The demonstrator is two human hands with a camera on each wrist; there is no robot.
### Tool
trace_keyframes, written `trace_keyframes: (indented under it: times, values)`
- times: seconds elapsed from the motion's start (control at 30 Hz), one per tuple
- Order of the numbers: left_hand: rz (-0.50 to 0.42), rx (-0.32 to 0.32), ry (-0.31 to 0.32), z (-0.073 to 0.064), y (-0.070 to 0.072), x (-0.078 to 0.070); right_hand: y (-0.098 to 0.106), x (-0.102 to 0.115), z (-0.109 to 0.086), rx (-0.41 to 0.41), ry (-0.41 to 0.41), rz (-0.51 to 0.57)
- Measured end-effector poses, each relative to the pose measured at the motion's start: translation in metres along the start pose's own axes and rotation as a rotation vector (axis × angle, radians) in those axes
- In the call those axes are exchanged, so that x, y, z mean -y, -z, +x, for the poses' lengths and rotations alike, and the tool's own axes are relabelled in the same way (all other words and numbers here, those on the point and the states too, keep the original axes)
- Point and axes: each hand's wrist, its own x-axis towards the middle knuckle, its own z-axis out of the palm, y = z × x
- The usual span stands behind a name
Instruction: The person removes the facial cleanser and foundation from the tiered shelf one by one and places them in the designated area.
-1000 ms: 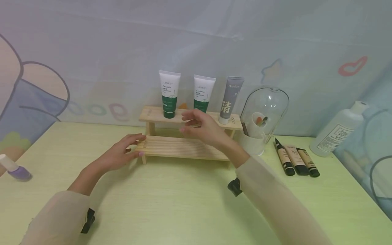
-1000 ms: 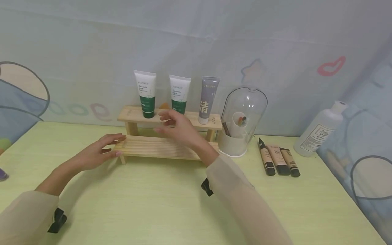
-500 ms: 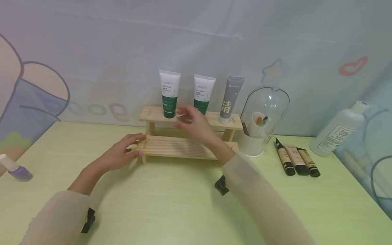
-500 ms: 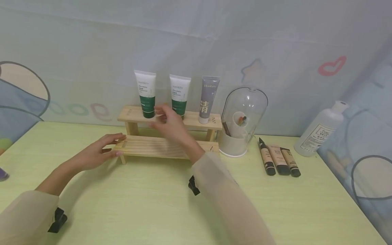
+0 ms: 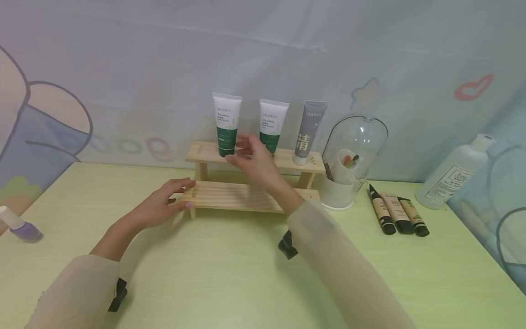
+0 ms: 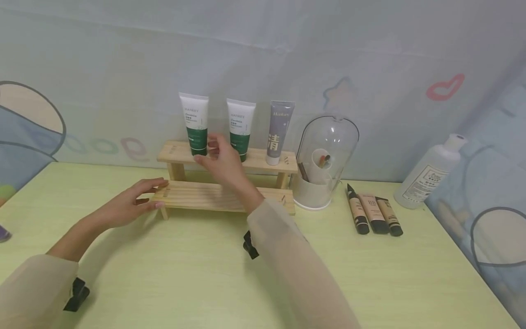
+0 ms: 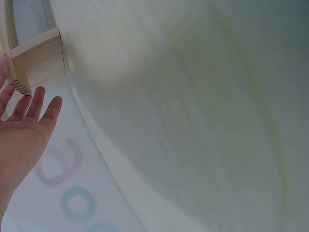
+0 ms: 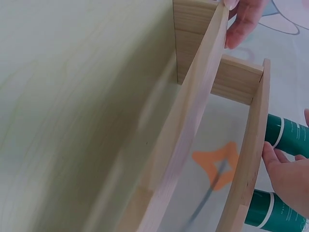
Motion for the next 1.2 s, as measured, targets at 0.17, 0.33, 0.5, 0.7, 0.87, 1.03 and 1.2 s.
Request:
trace_keyframes:
  times: [0.17,0.33,0.5,0.7,0.87,1.03,1.2]
  values:
    - [-0.001,-0.001,-0.008,0.0,0.0,0.0,-0.004,0.001,0.004,-0.025,-0.022,-0.003]
    - [-0.005,0.001,-0.014,0.0,0.0,0.0,-0.006,0.001,0.007,-0.059,-0.022,-0.003]
    - [-0.008,0.003,-0.015,0.0,0.0,0.0,-0.006,0.005,0.011,-0.074,-0.014,0.04]
    - [-0.003,0.001,-0.018,0.0,0.001,0.0,-0.005,0.012,0.016,-0.118,-0.012,0.034]
    - [-0.005,0.002,-0.016,0.0,0.0,0.0,-0.004,0.015,0.02,-0.129,-0.025,0.029]
    - [-0.007,0.001,-0.015,-0.001,0.0,0.0,-0.003,0.018,0.021,-0.118,-0.036,0.062]
    - [-0.011,-0.001,-0.017,-0.001,0.0,0.0,-0.005,0.02,0.022,-0.121,-0.041,0.057]
